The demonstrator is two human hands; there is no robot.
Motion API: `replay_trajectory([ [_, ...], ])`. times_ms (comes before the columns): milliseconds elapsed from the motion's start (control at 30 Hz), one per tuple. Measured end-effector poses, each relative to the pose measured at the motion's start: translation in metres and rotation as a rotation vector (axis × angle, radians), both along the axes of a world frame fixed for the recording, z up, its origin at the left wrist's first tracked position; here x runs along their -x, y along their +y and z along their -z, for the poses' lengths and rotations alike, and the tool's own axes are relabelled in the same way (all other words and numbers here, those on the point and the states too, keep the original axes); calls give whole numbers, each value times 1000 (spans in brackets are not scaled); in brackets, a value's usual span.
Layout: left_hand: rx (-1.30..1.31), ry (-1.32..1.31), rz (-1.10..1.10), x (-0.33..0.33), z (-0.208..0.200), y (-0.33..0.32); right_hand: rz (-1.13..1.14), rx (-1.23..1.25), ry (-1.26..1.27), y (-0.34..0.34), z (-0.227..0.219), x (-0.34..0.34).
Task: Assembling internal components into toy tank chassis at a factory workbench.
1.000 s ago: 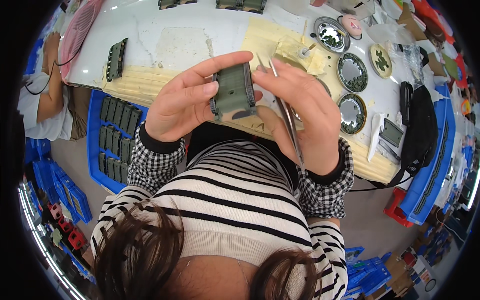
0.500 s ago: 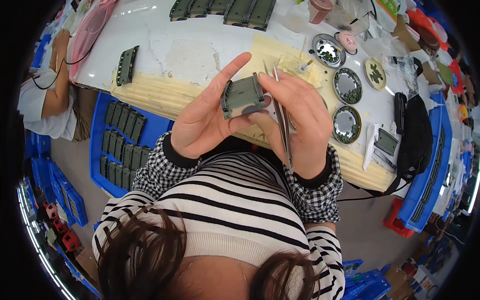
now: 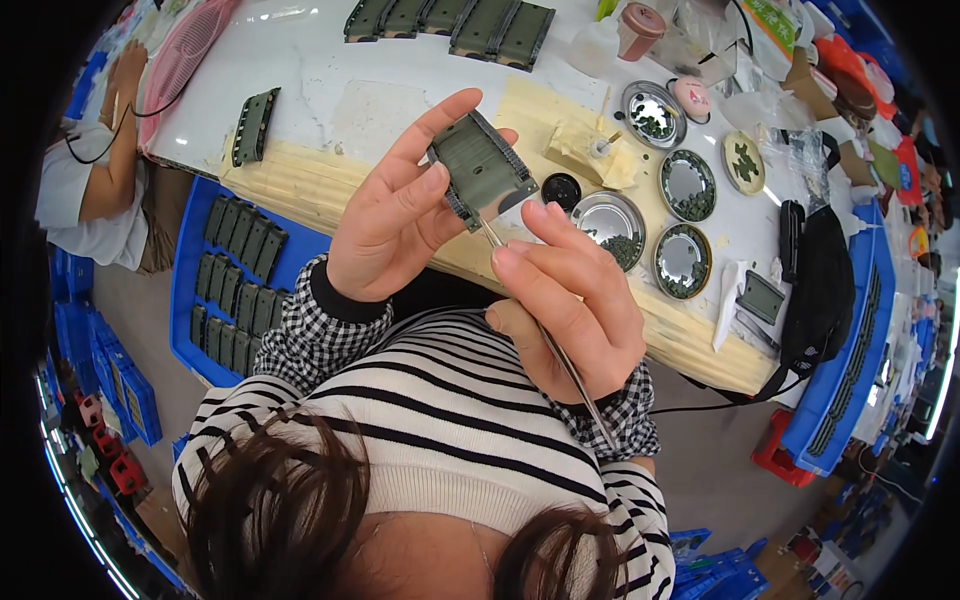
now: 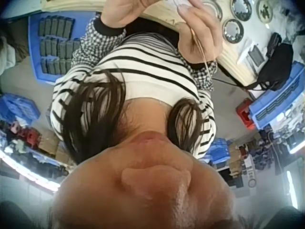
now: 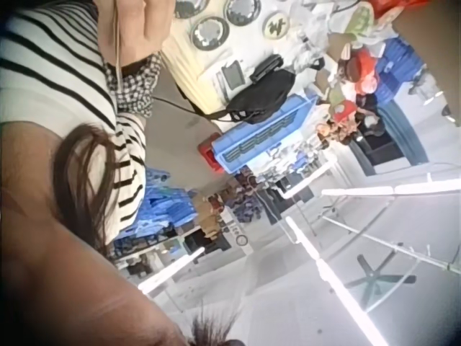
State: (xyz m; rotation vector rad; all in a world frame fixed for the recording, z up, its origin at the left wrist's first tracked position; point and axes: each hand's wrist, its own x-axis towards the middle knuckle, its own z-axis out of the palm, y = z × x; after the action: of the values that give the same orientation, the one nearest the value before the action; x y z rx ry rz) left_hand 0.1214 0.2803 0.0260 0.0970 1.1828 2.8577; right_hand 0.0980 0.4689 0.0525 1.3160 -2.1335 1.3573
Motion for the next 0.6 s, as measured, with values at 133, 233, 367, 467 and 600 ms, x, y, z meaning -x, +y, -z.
replay_trajectory([
  [133, 14, 12, 17, 0, 1, 0, -38, -13, -40, 2, -1, 0],
  [233, 19, 15, 13, 0, 2, 1, -30, -21, -52, 2, -1, 0],
  [367, 15, 16, 11, 0, 2, 1, -25, -29, -47, 1, -1, 0],
  [467, 16, 23, 12, 0, 3, 0, -23, -33, -38, 1, 0, 0],
  [600, 15, 19, -9, -1, 1, 1, -36, -29, -38, 0, 1, 1],
])
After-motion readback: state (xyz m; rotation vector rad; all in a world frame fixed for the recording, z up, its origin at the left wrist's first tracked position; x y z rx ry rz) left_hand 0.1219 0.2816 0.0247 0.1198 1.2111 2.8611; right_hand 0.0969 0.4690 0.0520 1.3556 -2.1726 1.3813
